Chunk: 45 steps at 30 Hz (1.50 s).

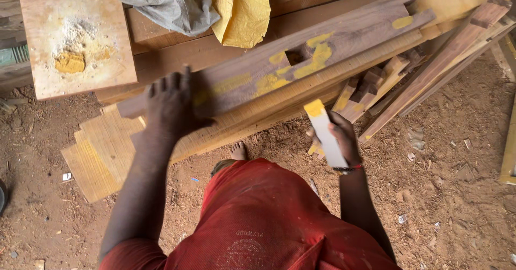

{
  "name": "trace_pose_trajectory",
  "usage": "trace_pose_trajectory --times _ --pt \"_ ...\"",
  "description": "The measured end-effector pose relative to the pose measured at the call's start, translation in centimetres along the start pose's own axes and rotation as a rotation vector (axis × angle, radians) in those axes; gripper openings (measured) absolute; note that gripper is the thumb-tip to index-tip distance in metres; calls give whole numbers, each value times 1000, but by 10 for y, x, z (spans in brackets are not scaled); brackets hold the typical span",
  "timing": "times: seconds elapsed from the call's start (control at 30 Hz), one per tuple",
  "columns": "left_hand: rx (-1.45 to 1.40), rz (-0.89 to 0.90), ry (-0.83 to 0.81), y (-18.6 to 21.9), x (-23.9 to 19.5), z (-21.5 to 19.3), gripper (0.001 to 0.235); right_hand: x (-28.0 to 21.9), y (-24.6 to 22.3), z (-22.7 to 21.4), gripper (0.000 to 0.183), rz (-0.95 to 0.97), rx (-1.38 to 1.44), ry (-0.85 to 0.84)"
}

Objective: The person sands a long wooden plank using a sanding block. They repeatedly rub the block along the plank's surface, occasionally repositioning the plank and adjusting their grip to cover different areas.

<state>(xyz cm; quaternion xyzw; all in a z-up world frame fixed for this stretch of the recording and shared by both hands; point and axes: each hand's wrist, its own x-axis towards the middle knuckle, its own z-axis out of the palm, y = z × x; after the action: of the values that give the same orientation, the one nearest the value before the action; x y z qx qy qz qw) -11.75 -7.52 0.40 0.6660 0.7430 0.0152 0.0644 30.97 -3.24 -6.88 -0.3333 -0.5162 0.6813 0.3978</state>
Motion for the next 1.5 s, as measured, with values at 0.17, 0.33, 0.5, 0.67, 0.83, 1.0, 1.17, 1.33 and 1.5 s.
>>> trace_pose_trajectory --times 0.17,0.33,0.5,0.67,0.83,1.0,1.17,1.33,1.5 --pt "-62 -108 163 -17 -26 15 142 39 -19 71 45 -377 -753 162" --pt "-113 -94 211 -23 -27 25 141 67 -29 112 46 -723 -1228 190" --pt "-80 -82 219 -18 -25 21 139 52 -20 142 50 -494 -1306 280" --pt "0 -89 73 -16 -23 7 140 36 -10 141 46 -204 -1340 183" --pt "-87 27 143 -30 -29 3 133 82 -49 86 32 -279 -1450 329" --pt "-219 204 320 -81 -39 17 113 143 -70 64 38 57 -1572 233" --pt "-305 289 241 -108 -40 19 89 163 -76 79 47 485 -1674 256" --pt "-333 371 159 -121 -23 19 70 162 -61 97 44 445 -1694 214" --pt "-341 419 105 -130 -5 22 59 160 -79 144 43 677 -1612 184"
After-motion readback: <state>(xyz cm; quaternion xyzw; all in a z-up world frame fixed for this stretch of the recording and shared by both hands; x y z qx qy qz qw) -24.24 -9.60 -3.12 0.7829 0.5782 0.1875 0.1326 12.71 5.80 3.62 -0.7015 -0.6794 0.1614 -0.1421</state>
